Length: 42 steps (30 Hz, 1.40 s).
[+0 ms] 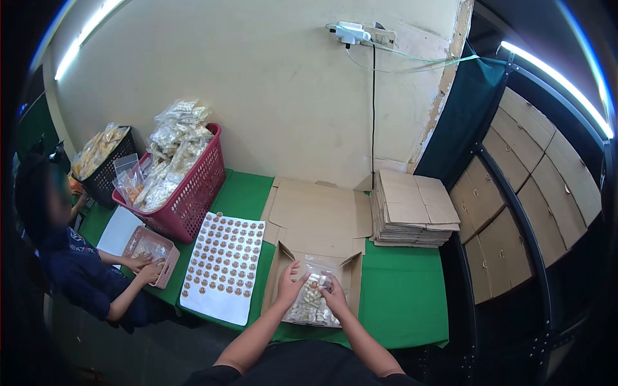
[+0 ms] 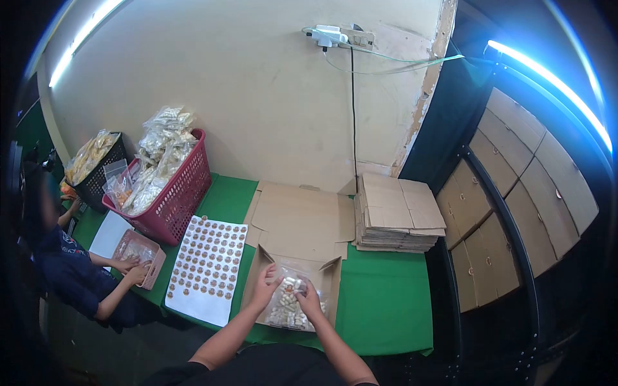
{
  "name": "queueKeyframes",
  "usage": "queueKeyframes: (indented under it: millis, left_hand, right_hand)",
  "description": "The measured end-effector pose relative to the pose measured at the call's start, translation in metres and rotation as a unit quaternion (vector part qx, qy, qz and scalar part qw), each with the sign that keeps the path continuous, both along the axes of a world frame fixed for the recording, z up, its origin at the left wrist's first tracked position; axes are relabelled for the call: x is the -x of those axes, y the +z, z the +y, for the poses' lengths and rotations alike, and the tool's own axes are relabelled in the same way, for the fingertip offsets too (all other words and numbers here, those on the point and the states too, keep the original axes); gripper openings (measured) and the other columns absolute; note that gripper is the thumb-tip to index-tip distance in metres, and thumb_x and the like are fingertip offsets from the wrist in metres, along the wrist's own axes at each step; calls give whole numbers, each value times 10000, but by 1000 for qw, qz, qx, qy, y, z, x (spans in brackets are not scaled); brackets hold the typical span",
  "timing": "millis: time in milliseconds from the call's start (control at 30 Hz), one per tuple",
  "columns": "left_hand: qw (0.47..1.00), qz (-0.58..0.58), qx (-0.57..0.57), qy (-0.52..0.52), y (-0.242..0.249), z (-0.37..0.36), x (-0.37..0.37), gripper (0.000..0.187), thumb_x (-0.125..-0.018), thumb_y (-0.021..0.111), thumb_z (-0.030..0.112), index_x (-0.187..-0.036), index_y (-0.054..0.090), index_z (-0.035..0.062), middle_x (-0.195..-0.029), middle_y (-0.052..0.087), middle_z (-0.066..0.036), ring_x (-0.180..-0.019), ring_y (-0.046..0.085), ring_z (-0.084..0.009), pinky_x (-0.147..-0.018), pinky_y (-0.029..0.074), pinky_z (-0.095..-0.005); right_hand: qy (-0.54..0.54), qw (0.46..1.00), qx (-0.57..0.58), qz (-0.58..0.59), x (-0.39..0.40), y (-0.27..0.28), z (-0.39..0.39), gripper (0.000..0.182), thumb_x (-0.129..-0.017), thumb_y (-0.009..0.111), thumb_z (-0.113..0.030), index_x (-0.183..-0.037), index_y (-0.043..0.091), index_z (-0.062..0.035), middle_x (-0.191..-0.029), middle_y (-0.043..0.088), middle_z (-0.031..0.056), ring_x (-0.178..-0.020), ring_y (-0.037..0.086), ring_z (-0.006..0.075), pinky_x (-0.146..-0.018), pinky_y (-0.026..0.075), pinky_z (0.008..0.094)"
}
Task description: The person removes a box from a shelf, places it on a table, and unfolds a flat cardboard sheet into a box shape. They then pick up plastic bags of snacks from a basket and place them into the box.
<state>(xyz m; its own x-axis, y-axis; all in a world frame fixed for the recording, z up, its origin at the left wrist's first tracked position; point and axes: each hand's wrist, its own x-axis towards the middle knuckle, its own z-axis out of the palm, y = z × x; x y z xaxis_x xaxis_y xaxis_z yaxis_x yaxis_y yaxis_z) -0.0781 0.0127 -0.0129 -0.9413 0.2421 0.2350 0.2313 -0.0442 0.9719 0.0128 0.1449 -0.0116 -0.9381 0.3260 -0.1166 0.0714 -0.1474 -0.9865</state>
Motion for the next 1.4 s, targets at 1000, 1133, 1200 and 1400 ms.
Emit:
queueKeyframes:
  millis: [1000, 1133, 1200, 1400]
  left_hand:
    - [736, 86, 671, 6, -23, -39, 13, 673, -809, 512, 80, -1412, 240, 205, -903, 613, -141, -713, 649, -270, -596, 523, -373]
    - [714, 77, 696, -21, -37, -45, 10, 664, -814, 496, 77, -1412, 237, 203, -962, 602, -156, -715, 651, -271, -599, 525, -370]
    - [728, 66, 682, -21, -41, -48, 9, 674, -810, 522, 94, -1412, 237, 197, -974, 597, -166, -732, 650, -276, -611, 526, -375]
    - [772, -10, 630, -78, -35, -50, 7, 759, -775, 624, 147, -1413, 214, 163, -1051, 556, -233, -895, 609, -342, -746, 506, -408]
  right_hand:
    - [210, 845, -486, -72, 95, -72, 2, 392, -758, 636, -200, -1135, 581, -105, -1071, 612, 122, -1004, 577, 277, -871, 459, 394]
    - [200, 822, -522, -109, 93, -81, -15, 273, -758, 635, -190, -1015, 628, -99, -994, 627, 113, -944, 590, 273, -819, 475, 376]
    - [184, 834, -512, -90, 100, -94, -11, 220, -763, 629, -165, -969, 637, -86, -950, 637, 108, -896, 606, 263, -787, 485, 367]
    - [156, 941, -295, -56, 94, -99, 0, 130, -760, 593, -30, -885, 624, -41, -796, 648, 97, -717, 616, 196, -687, 490, 303]
